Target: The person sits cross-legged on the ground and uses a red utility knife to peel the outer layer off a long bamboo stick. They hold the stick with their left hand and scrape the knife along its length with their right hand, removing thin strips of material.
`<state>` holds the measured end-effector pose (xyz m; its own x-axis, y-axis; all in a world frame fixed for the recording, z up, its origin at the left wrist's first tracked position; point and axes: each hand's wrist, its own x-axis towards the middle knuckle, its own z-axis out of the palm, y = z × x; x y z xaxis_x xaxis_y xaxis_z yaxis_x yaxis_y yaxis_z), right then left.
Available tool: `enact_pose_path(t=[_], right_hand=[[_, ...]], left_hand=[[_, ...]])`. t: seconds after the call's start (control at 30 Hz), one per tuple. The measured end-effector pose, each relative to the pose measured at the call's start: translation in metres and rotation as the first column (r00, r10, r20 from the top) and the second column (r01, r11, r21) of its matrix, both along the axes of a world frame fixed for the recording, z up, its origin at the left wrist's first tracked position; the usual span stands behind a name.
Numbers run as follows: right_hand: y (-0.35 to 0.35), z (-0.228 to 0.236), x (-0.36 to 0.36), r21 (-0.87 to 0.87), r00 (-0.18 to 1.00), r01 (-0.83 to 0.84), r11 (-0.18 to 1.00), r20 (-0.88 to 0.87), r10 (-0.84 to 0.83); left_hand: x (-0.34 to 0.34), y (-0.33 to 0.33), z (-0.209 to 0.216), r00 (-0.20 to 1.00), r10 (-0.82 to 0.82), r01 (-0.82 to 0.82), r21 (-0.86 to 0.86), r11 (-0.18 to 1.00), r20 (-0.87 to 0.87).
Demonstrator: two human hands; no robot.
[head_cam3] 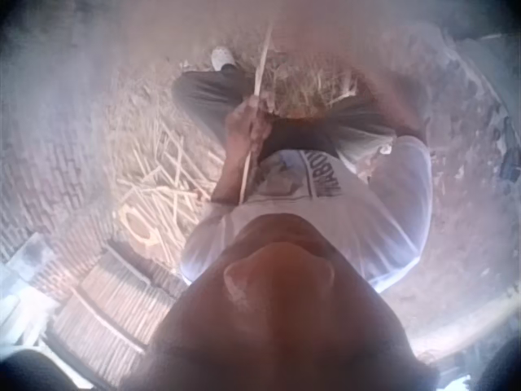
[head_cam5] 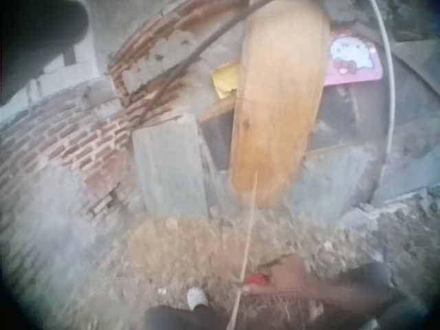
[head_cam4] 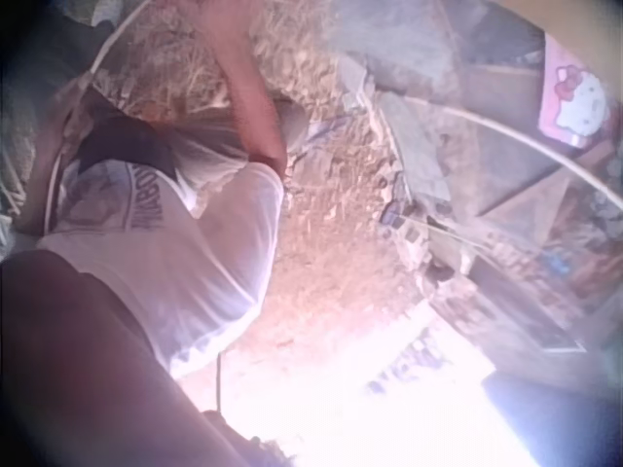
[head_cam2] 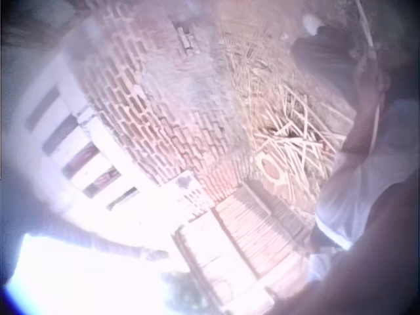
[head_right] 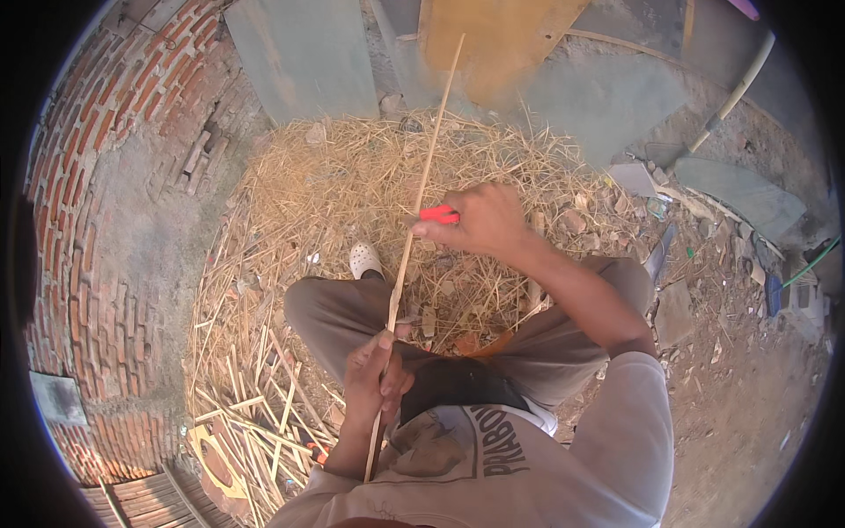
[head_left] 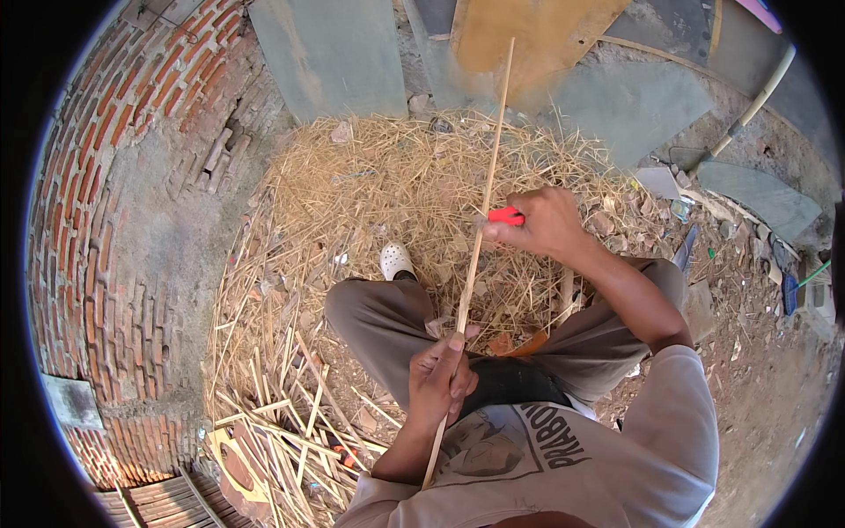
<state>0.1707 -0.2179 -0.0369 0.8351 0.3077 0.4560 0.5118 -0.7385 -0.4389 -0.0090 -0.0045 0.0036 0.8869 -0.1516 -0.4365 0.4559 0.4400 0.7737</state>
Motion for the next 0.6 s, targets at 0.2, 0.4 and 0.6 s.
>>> enact_pose_path(t=[0.2, 0.4, 0.6], right_hand=[[-0.002, 0.002, 0.006, -0.081, 0.995, 0.076, 0.994, -0.056, -0.081], [-0.008, 0.002, 0.008, -0.043, 0.994, 0.073, 0.996, -0.074, -0.076], [-0.054, -0.001, 0.074, -0.074, 0.917, 0.354, 0.932, -0.169, -0.361]], left_hand=[[-0.003, 0.006, -0.002, 0.998, -0.042, 0.040, 0.029, 0.999, 0.049], [-0.012, 0.010, -0.004, 0.998, -0.051, 0.049, 0.038, 0.998, 0.040], [-0.025, 0.015, -0.003, 0.989, -0.142, 0.141, 0.029, 0.990, 0.046]])
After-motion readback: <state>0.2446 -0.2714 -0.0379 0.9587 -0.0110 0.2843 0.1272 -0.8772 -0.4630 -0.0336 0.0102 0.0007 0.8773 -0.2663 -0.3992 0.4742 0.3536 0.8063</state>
